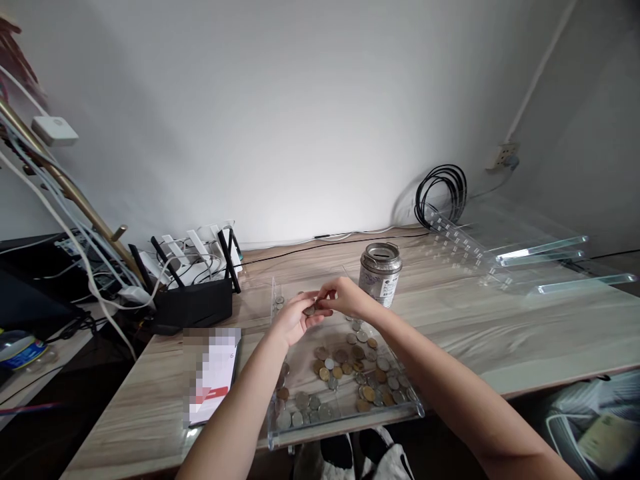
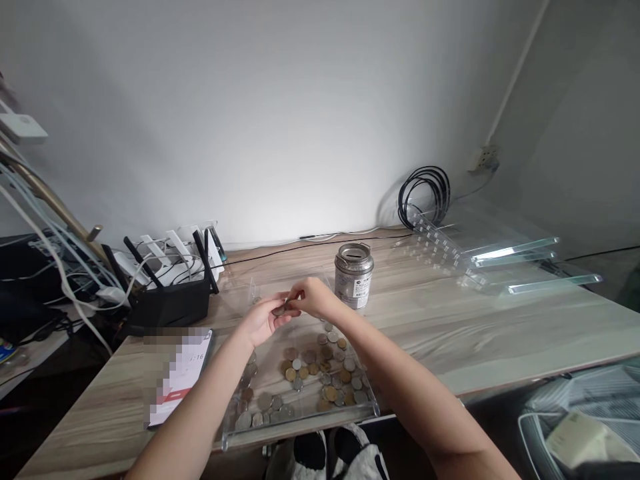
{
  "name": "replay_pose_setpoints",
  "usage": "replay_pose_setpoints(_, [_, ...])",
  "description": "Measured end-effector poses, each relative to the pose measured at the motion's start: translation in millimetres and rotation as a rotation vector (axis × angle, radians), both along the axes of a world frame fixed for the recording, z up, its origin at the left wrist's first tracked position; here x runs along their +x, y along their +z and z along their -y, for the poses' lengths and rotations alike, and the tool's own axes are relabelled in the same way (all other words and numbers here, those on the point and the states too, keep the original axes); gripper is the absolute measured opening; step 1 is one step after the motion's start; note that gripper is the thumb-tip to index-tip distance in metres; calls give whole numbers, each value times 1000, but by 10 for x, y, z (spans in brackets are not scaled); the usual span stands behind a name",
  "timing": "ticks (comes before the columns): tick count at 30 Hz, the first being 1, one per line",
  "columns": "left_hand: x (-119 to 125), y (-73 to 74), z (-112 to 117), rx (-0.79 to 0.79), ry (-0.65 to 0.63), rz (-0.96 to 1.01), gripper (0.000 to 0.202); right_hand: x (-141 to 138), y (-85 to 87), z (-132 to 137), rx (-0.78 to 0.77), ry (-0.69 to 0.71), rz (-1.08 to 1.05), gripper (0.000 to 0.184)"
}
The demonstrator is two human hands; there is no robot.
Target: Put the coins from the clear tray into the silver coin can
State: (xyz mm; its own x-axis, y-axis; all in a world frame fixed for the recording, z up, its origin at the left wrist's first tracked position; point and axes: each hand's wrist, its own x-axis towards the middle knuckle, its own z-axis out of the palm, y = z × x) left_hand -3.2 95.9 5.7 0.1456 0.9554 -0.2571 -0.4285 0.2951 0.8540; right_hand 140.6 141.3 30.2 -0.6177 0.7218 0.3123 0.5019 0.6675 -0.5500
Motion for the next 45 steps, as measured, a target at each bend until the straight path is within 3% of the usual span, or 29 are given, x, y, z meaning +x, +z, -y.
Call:
replay_pose_setpoints(2, [-8, 9, 5, -35, -9, 43, 28, 145, 106, -45, 76, -135, -68, 14])
replay_pose_setpoints(6, [-6, 30, 22, -88, -26, 76, 30, 626, 360, -212, 351, -660, -114, 22])
replay_pose_setpoints(9, [5, 35, 28, -87, -41, 60, 30, 911, 438, -356, 282, -813, -2, 20])
replay_pose_setpoints(12, [7, 39, 30, -61, 12, 34, 27, 1012, 438, -441, 200, -797, 22, 20])
replay_pose_setpoints(18, [-20, 18, 22, -4, 22, 19, 23, 1005, 434, -517, 223, -780, 42, 20])
replay_pose_setpoints(23, [-15, 24, 21, -5, -15, 55, 23, 1051, 447, -606, 210, -611, 85, 15])
replay_pose_setpoints(28, [-2, 53, 28, -72, -9, 101, 30, 771, 383, -375, 466, -650, -137, 24])
replay_pose_setpoints(30, [2, 47, 25, -65, -9, 99, 32, 524, 293, -214, 406, -491, -160, 25])
replay_pose_setpoints(33, [8, 27, 14, -40, 29, 97, 35, 152, 104, -29, 218, -110, -5, 23])
replay_pose_setpoints(36, [13, 5, 2, -48, 90, 107, 37, -69, -51, 42, 155, 9, 85, 17])
replay_pose_setpoints(38, [15, -4, -3, -53, 80, 128, 34, -100, -71, 54, 115, 11, 86, 14])
replay_pose_setpoints(41, [9, -4, -3, -62, 32, 162, 31, 20, 64, 49, 100, -61, 38, 11])
replay_pose_setpoints(45, [-7, 16, 7, -84, 0, 138, 39, 449, 372, -72, 384, -482, -133, 15])
